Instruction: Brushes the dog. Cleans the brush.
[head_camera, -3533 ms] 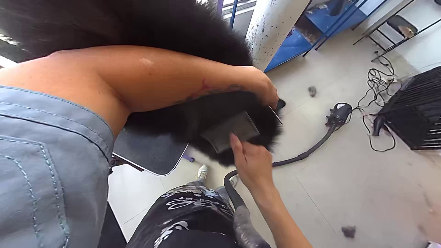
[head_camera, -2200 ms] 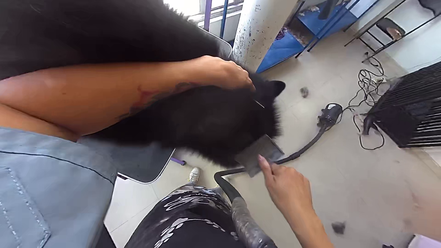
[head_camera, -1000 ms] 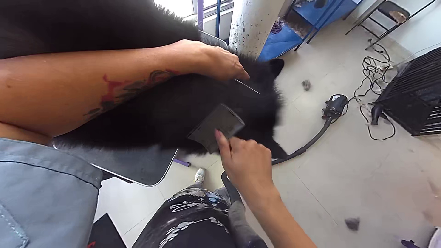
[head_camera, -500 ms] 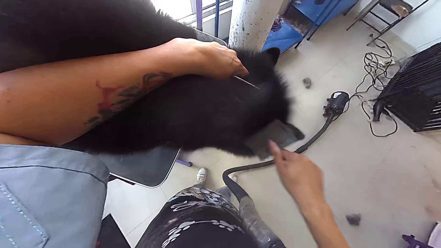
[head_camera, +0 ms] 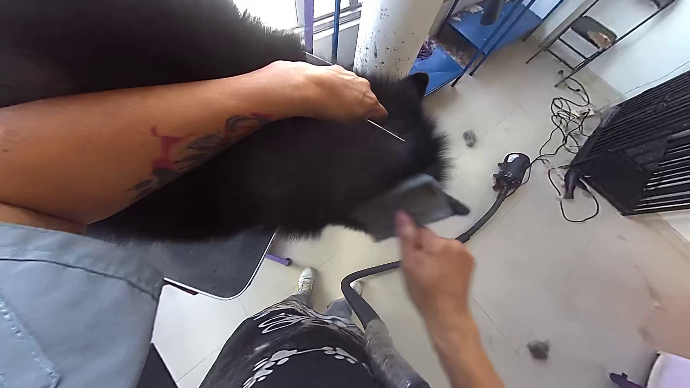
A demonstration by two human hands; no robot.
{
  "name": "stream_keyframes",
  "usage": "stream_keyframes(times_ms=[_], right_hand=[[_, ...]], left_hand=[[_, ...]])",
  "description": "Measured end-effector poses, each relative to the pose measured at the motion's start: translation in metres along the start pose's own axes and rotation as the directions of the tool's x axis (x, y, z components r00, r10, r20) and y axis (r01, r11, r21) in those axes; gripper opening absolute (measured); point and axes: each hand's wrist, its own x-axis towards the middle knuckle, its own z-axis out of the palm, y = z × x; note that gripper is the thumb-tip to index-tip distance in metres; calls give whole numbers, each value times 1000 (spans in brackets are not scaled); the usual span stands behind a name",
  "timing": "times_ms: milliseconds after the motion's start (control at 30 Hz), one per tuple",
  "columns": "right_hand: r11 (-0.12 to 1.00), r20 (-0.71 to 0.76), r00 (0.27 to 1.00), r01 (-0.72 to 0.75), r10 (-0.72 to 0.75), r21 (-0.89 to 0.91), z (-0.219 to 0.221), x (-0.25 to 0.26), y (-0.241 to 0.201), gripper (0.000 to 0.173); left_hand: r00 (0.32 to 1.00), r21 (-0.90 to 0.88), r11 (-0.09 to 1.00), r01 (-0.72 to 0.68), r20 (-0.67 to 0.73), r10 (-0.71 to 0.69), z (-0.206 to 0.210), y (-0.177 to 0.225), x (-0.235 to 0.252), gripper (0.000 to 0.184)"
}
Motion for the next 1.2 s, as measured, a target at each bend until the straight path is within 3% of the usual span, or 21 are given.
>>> stream_keyframes(times_ms=[67, 100, 167, 233, 267, 333, 400, 467, 500, 533, 567, 600, 633, 700, 767, 833, 933, 1033, 1133, 1200], right_hand=[[990, -26, 992, 123, -122, 74, 24, 17, -31, 67], [992, 27, 994, 103, -105, 72, 35, 23, -25, 70], [1000, 43, 999, 8, -9, 23, 55, 15, 12, 73], [984, 149, 972, -178, 180, -27, 61, -13, 49, 76], [963, 193, 945, -268, 264, -6, 62, -28, 65, 74], [922, 175, 935, -339, 309, 185, 72, -55, 81, 69], [781, 236, 938, -344, 255, 521, 82, -79, 72, 66], [564, 313, 944, -315, 103, 764, 91, -94, 49, 63], [499, 334, 942, -302, 26, 813, 98, -100, 38, 61], [477, 332, 943, -279, -28, 833, 105, -104, 29, 59], [484, 301, 951, -232, -68, 844, 109, -104, 23, 60], [489, 252, 962, -171, -103, 855, 110, -100, 17, 59], [487, 189, 974, -104, -129, 867, 107, -91, 13, 58], [484, 62, 990, 9, -130, 875, 88, -57, 3, 53], [499, 45, 999, -27, -24, 866, 80, -14, -11, 57], [541, 90, 994, -108, 61, 834, 101, 15, -28, 64], [669, 131, 991, -124, 40, 733, 153, -21, -57, 54], [751, 239, 967, -92, -90, 654, 161, -76, -54, 54], [784, -85, 996, 76, -29, 616, 131, -58, -43, 54], [807, -150, 989, 79, 12, 585, 109, -23, -47, 56]], left_hand=[[1000, -28, 1000, 8, 0, -8, -3, 4, 1, 24], [1000, -48, 999, 14, 2, -14, -3, 4, 1, 25], [1000, -82, 997, 10, -26, -12, -1, -1, 1, 22], [993, -100, 995, -25, -115, 14, 6, -8, 2, 16], [982, -112, 993, -44, -186, 23, 10, -11, 3, 25], [960, -170, 986, -2, -275, -45, 7, -9, 4, 60], [963, -173, 981, 86, -239, -126, 0, 8, 4, 80], [979, -99, 988, 119, -156, -133, -3, 23, 10, 76], [980, -50, 994, 100, -167, -107, 5, 20, 15, 63], [961, -4, 999, 33, -275, -33, 24, 5, 23, 46], [871, 42, 996, -77, -483, 88, 56, -21, 37, 27], [824, 52, 990, -133, -549, 139, 69, -40, 45, 14], [856, 28, 991, -130, -501, 126, 66, -46, 42, 10], [961, -95, 994, -58, -277, 29, 29, -28, 18, 13], [978, -159, 987, -3, -206, -30, 15, -15, 10, 13], [974, -190, 982, -4, -224, -40, 18, -11, 8, 13], [978, -231, 973, -7, -207, -42, 23, -6, 4, 13], [985, -255, 967, 23, -159, -66, 30, -3, -1, 22], [979, -284, 958, 30, -187, -86, 26, -12, -5, 27], [976, -306, 952, 2, -205, -68, 28, -12, -11, 28]])
